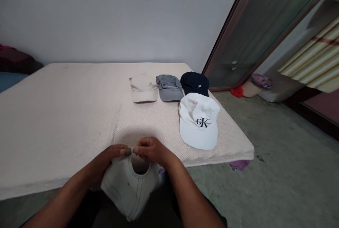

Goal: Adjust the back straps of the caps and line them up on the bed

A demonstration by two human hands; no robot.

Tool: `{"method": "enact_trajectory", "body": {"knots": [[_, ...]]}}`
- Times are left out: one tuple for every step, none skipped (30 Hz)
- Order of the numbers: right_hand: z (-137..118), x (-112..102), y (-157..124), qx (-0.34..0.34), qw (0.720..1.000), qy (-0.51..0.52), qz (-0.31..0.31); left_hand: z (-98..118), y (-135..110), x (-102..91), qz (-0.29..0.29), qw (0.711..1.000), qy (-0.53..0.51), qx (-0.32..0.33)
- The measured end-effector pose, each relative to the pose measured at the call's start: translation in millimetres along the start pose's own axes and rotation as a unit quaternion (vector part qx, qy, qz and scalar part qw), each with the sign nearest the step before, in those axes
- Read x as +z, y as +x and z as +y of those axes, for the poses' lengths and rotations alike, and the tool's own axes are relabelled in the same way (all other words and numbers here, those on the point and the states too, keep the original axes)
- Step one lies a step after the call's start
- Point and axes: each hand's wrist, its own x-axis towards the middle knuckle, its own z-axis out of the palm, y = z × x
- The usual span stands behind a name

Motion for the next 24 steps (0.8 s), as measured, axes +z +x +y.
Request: {"method": "enact_trajectory", "body": {"knots": [[0, 0, 0, 0.001, 1.0, 0.009, 0.004, -1, 1, 0.0, 0.003, 1.0, 0.01, 0.009], [0, 0, 0, 0.002, 1.0, 0.021, 0.008, -2, 2, 0.1, 0.0, 1.0, 0.021, 0.013], [0, -1, -1, 0.003, 0.999, 0.037, 0.011, -3, 2, 0.3, -0.005, 1.0, 0.023, 0.011], [0, -1, -1, 0.003, 0.998, 0.055, 0.014, -4, 3, 0.7, -0.014, 1.0, 0.018, 0.004], [0, -1, -1, 0.002, 0.997, 0.07, 0.016, -5, 4, 1.5, -0.022, 1.0, 0.009, -0.005], [-1, -1, -2, 0.001, 0.997, 0.081, 0.019, -5, 5, 2.7, -0.027, 1.0, -0.004, -0.013], [-2, -1, -2, -0.001, 0.996, 0.088, 0.023, -5, 5, 4.1, -0.028, 0.999, -0.021, -0.019], [-2, -2, -3, -0.003, 0.995, 0.091, 0.026, -5, 4, 5.6, -0.025, 0.998, -0.043, -0.023], [-3, -3, -5, -0.005, 0.995, 0.094, 0.025, -4, 4, 7.0, -0.018, 0.997, -0.072, -0.028], [-4, -4, -6, -0.008, 0.995, 0.093, 0.023, -3, 3, 7.7, -0.007, 0.993, -0.109, -0.035], [-5, -6, -9, -0.011, 0.996, 0.092, 0.019, -2, 3, 7.6, 0.008, 0.987, -0.152, -0.042], [-5, -8, -12, -0.013, 0.996, 0.091, 0.014, 0, 3, 6.3, 0.028, 0.979, -0.199, -0.046], [-5, -10, -15, -0.013, 0.996, 0.09, 0.007, 2, 3, 3.6, 0.048, 0.967, -0.244, -0.049], [-5, -13, -18, -0.01, 0.996, 0.088, -0.001, 5, 4, -0.3, 0.068, 0.956, -0.283, -0.047], [-4, -16, -21, -0.006, 0.996, 0.085, -0.009, 8, 6, -5.1, 0.086, 0.944, -0.315, -0.039], [-3, -19, -24, -0.002, 0.996, 0.083, -0.016, 10, 8, -10.3, 0.101, 0.935, -0.34, -0.027], [-2, -22, -27, 0.001, 0.996, 0.083, -0.017, 13, 9, -15.4, 0.112, 0.927, -0.356, -0.016], [-1, -24, -28, 0.002, 0.996, 0.086, -0.011, 16, 11, -19.6, 0.121, 0.923, -0.365, -0.006], [-1, -26, -29, -0.001, 0.995, 0.096, 0.006, 18, 13, -22.3, 0.125, 0.922, -0.367, -0.001], [0, -28, -29, -0.008, 0.993, 0.115, 0.03, 20, 15, -23.2, 0.125, 0.923, -0.365, -0.002], [-1, -29, -28, -0.019, 0.988, 0.14, 0.055, 22, 16, -21.8, 0.12, 0.926, -0.358, -0.007], [-1, -30, -26, -0.034, 0.982, 0.168, 0.083, 22, 17, -18.4, 0.111, 0.93, -0.349, -0.014], [-2, -31, -24, -0.051, 0.972, 0.198, 0.112, 22, 17, -13.1, 0.101, 0.934, -0.341, -0.018], [-3, -32, -22, -0.07, 0.961, 0.225, 0.144, 21, 18, -6.4, 0.09, 0.938, -0.334, -0.021]]}}
